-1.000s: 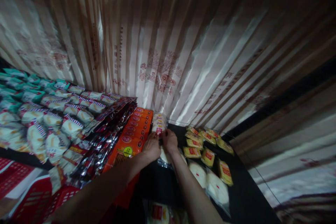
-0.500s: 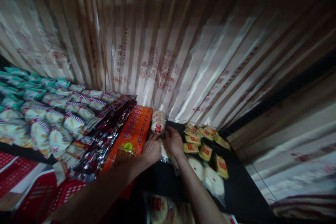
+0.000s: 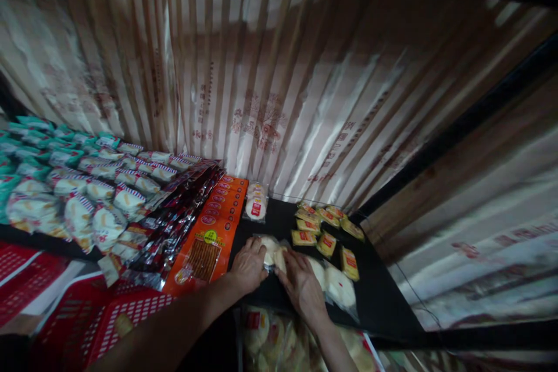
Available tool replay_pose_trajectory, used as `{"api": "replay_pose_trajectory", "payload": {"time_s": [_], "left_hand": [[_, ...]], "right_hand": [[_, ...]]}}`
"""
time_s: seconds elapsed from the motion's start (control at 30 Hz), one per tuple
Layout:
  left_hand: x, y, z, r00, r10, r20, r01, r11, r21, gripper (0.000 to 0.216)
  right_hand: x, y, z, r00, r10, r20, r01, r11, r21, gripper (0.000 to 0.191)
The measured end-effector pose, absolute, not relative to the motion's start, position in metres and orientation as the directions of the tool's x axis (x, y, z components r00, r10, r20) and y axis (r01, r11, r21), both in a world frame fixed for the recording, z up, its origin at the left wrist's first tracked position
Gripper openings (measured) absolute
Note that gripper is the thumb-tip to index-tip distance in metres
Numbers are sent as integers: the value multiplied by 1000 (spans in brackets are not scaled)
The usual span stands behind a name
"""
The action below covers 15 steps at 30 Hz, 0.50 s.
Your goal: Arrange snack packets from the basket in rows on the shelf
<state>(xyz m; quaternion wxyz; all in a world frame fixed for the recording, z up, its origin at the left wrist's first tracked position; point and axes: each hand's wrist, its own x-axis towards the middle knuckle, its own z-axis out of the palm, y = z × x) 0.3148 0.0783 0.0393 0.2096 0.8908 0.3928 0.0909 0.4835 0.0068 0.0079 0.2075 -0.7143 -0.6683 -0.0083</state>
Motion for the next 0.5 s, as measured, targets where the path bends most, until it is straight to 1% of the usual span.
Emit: {"api": "replay_pose_trajectory", "payload": {"time_s": [0.1,0.2,0.3,0.33,0.4,0.5], "left_hand": [[309,70,41,710,704,0,641,-647,413,51],[303,59,44,728,686,-2,639,-678,362,42],[294,45,47,774,633,4,601,-737,311,33],[291,41,47,793,609,10,578,-757,303,32],[283,33,47,815,579,26,543,-778,314,31],[272,29,48,800,595,73,525,-755,393,31]], "right_hand": [[483,-7,2,78,949,306,972,-5,-233,41],[485,-14,3,93,945,315,983,-37,-180,37],[486,-16,7,151,929,339,983,-103,-153,38],[485,-16,8,155,923,352,982,-105,-159,39],[481,-18,11,118,919,376,979,-45,-198,40],[469,-24,17,20,928,372,937,113,-332,41]]}}
